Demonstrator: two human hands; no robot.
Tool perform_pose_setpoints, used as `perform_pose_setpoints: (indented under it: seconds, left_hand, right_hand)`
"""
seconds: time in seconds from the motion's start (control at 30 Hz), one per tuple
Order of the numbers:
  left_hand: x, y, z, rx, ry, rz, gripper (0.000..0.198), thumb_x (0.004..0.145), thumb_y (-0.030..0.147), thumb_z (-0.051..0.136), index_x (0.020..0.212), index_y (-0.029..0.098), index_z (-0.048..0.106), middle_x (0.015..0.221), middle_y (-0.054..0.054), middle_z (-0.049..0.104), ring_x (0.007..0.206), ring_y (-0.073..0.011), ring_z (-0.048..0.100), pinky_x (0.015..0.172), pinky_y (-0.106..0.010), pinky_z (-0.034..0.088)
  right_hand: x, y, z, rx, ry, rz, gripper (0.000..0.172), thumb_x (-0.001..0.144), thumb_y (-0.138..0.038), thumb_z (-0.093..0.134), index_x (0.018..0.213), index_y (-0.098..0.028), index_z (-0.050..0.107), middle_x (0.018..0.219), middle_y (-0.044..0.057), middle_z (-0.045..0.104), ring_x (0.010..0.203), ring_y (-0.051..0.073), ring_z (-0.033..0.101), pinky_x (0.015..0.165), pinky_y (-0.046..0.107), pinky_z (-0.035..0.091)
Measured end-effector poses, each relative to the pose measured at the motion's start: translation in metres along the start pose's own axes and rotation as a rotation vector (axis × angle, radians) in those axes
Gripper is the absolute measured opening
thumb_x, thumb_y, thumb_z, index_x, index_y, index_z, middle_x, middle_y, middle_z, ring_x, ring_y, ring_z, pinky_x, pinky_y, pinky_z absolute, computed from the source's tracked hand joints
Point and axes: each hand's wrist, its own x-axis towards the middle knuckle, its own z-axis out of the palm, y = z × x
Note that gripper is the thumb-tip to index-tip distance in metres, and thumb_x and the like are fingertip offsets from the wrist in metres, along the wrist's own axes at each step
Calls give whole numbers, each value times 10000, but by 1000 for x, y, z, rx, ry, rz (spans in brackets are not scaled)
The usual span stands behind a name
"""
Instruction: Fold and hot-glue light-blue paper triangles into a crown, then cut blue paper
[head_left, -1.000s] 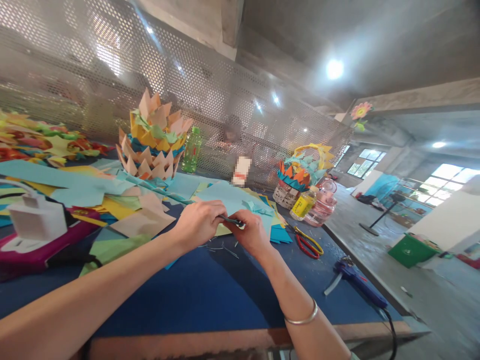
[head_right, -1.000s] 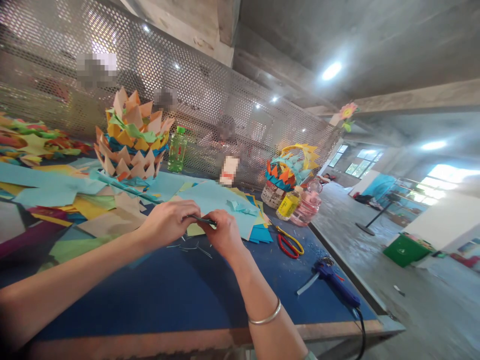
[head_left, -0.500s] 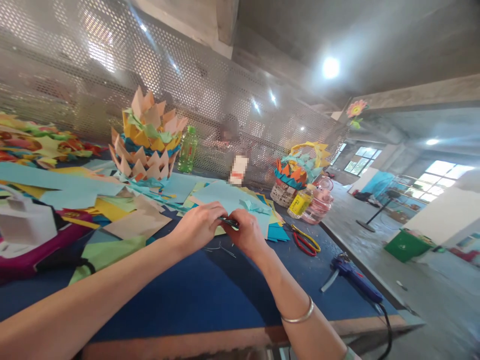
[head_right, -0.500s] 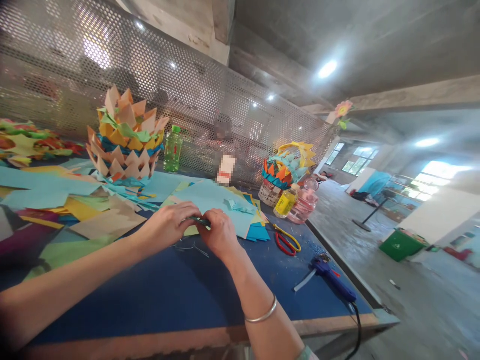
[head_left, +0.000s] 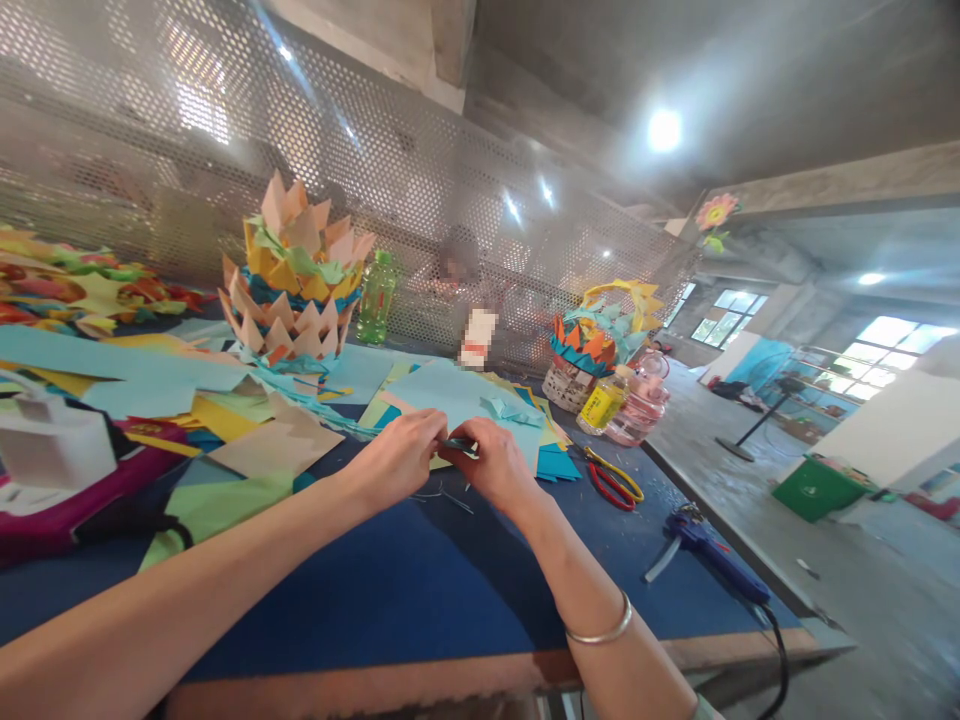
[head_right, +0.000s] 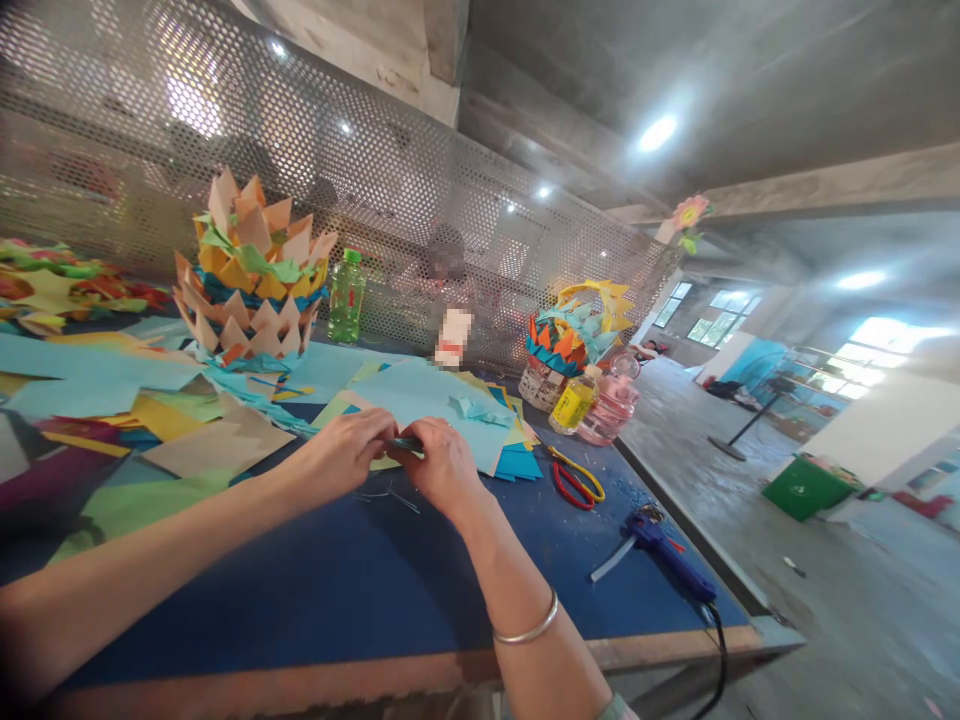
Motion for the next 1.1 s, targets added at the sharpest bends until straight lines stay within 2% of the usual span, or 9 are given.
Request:
perform_pose_setpoints:
  seconds: [0.1, 0.27, 0.5, 0.67, 0.87, 0.97, 1.1]
  left_hand:
    - [0, 2, -1, -28, -10, -56, 150, 801, 84, 395, 772, 206, 478, 662, 4, 561, 646, -165, 559, 583, -244, 379]
    - [-2, 6, -1, -64, -13, -106, 206, 818, 103, 390, 978, 228, 424, 737, 7, 599, 680, -179, 592, 612, -251, 390]
    - [-3, 7, -3, -59, -37, -67, 186, 835, 112, 371, 973, 235, 347, 807, -9, 572, 737, -200, 594, 653, -269, 399]
    - [-3, 7, -4, -20, -38, -22, 146, 843, 115, 380, 931, 231, 392, 855, -13, 566, 783, -200, 578, 682, -275, 390]
    - [-2, 5, -4, -32, -8, 43, 143, 863, 108, 371, 817, 210, 459, 778, 6, 517, 692, -156, 519, 655, -252, 371]
    - [-1, 3, -3, -58, 12, 58, 158, 866, 102, 387, 831, 202, 504, 795, 1, 533, 700, -148, 524, 657, -245, 381]
    - [-1, -1, 0, -88, 14, 120, 228, 879, 86, 390, 919, 200, 584, 879, -21, 584, 813, -156, 568, 724, -243, 411]
  right_hand:
    - [0, 1, -1, -31, 0, 13, 148, 830, -284, 633, 721, -185, 623, 684, 13, 598, 662, 144, 529, 618, 252, 376]
    - [-1, 1, -1, -8, -22, 55, 175, 841, -308, 611, 721, -183, 629, 682, 3, 570, 643, 130, 497, 597, 237, 343]
    - [-1, 5, -1, 14, -42, 118, 134, 804, -301, 649, 739, -183, 644, 658, -24, 541, 612, 106, 454, 580, 210, 316]
    - [-1, 4, -1, 44, -56, 161, 117, 770, -290, 682, 744, -183, 642, 631, -40, 520, 599, 101, 437, 575, 207, 305]
    - [1, 0, -4, 67, -64, 184, 200, 760, -283, 687, 643, -175, 567, 585, -60, 455, 558, 89, 383, 554, 205, 284]
    - [1, 0, -3, 54, -62, 181, 221, 763, -288, 686, 633, -177, 546, 581, -61, 446, 559, 91, 386, 552, 207, 282]
    - [1, 3, -2, 31, -38, 129, 199, 774, -265, 674, 650, -179, 545, 598, -51, 462, 572, 97, 398, 556, 213, 287]
